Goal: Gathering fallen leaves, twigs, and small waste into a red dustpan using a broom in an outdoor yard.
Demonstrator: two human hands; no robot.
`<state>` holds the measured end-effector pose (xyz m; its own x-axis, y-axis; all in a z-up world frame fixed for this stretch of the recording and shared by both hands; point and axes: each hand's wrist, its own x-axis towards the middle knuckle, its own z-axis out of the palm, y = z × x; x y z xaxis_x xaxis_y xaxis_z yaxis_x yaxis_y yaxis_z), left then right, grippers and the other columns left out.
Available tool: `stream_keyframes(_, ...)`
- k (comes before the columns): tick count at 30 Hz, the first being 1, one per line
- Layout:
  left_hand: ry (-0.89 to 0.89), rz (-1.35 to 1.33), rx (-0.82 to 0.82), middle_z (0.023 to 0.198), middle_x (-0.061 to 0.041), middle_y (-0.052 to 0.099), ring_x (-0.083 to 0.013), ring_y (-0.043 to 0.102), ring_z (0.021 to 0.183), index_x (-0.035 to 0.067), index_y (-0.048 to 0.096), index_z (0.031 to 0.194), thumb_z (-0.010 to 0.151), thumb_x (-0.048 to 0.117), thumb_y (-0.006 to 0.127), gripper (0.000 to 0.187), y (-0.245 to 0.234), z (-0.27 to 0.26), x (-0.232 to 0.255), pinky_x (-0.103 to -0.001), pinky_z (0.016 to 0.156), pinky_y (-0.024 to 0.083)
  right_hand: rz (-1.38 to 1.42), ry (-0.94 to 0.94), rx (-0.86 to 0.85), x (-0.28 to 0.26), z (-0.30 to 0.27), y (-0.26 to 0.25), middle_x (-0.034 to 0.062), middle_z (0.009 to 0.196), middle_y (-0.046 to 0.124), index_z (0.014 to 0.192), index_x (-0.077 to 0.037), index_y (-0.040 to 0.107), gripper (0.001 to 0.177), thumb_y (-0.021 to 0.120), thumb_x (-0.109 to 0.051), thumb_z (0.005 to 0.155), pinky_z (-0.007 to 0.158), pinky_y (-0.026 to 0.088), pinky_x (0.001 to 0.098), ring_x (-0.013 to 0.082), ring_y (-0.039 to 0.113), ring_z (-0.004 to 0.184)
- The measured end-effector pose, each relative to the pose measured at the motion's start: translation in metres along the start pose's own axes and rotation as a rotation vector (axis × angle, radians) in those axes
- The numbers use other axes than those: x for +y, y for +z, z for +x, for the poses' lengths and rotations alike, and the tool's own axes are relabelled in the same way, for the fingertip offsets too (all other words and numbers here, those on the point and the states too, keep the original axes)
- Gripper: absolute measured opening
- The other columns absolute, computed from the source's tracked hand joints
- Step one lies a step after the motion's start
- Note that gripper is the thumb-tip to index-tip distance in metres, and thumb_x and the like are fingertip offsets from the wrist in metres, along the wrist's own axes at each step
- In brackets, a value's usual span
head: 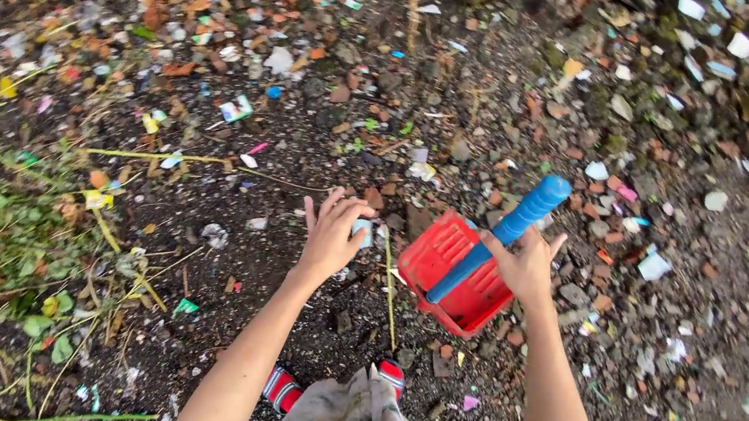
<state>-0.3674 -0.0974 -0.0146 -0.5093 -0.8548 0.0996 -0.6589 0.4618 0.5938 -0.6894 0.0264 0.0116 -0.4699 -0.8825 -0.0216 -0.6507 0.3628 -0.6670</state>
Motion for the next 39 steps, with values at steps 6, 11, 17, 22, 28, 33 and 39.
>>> stream_keyframes(6, 0.103, -0.009, -0.077, 0.136, 0.003, 0.062, -0.0286, 0.035, 0.149, 0.022, 0.066, 0.117, 0.090, 0.016, 0.073, 0.029, 0.027, 0.010, 0.031, -0.072, 0.121, 0.002, -0.047, -0.045, 0.141, 0.067, -0.033, -0.021, 0.0094, 0.122, 0.074, 0.102, -0.015, 0.077, 0.036, 0.081, -0.047, 0.086, 0.117, -0.007, 0.0746, 0.0346, 0.063, 0.125)
stream_keyframes(11, 0.183, -0.047, -0.192, 0.138, 0.001, 0.060, -0.0316, 0.031, 0.151, 0.020, 0.065, 0.117, 0.092, 0.019, 0.073, 0.026, 0.052, 0.020, 0.056, -0.072, 0.120, -0.002, -0.073, 0.089, 0.219, 0.086, -0.070, -0.050, 0.0115, 0.106, 0.072, 0.119, -0.015, 0.073, 0.045, 0.080, -0.044, 0.086, 0.121, -0.002, 0.0742, 0.0353, 0.064, 0.118)
stream_keyframes(17, 0.264, -0.056, -0.280, 0.139, 0.001, 0.059, -0.0317, 0.030, 0.151, 0.021, 0.066, 0.118, 0.091, 0.020, 0.074, 0.029, 0.069, 0.030, 0.090, -0.072, 0.121, -0.003, -0.041, 0.086, 0.381, 0.104, -0.100, -0.069, 0.0098, 0.115, 0.072, 0.114, -0.013, 0.073, 0.040, 0.082, -0.039, 0.086, 0.116, 0.000, 0.0773, 0.0348, 0.064, 0.119)
stream_keyframes(22, 0.353, -0.052, -0.306, 0.143, 0.001, 0.059, -0.0297, 0.031, 0.152, 0.020, 0.065, 0.119, 0.089, 0.019, 0.075, 0.032, 0.083, 0.037, 0.108, -0.071, 0.122, -0.002, -0.013, 0.125, 0.492, 0.108, -0.130, -0.082, 0.0100, 0.116, 0.071, 0.113, -0.012, 0.073, 0.038, 0.081, -0.037, 0.086, 0.117, 0.003, 0.0763, 0.0352, 0.063, 0.121)
stream_keyframes(28, 0.419, -0.024, -0.400, 0.143, 0.001, 0.059, -0.0304, 0.030, 0.152, 0.021, 0.066, 0.118, 0.087, 0.018, 0.075, 0.032, 0.094, 0.044, 0.133, -0.073, 0.120, -0.005, -0.009, 0.338, 0.479, 0.125, -0.164, -0.088, 0.0100, 0.114, 0.068, 0.099, -0.011, 0.070, 0.032, 0.082, -0.039, 0.087, 0.124, 0.002, 0.0749, 0.0340, 0.063, 0.121)
stream_keyframes(33, 0.497, -0.045, -0.443, 0.141, 0.001, 0.061, -0.0300, 0.031, 0.152, 0.020, 0.067, 0.118, 0.086, 0.014, 0.074, 0.034, 0.109, 0.049, 0.151, -0.073, 0.121, -0.005, 0.052, 0.374, 0.531, 0.114, -0.189, -0.096, 0.0085, 0.125, 0.067, 0.099, -0.011, 0.069, 0.031, 0.078, -0.039, 0.089, 0.118, -0.002, 0.0763, 0.0363, 0.058, 0.128)
stream_keyframes(39, 0.577, -0.045, -0.500, 0.142, -0.002, 0.060, -0.0312, 0.030, 0.152, 0.019, 0.067, 0.117, 0.089, 0.017, 0.073, 0.029, 0.133, 0.055, 0.166, -0.073, 0.120, -0.004, 0.059, 0.447, 0.572, 0.110, -0.210, -0.105, 0.0089, 0.127, 0.066, 0.108, -0.014, 0.072, 0.037, 0.078, -0.045, 0.089, 0.120, -0.004, 0.0747, 0.0358, 0.056, 0.132)
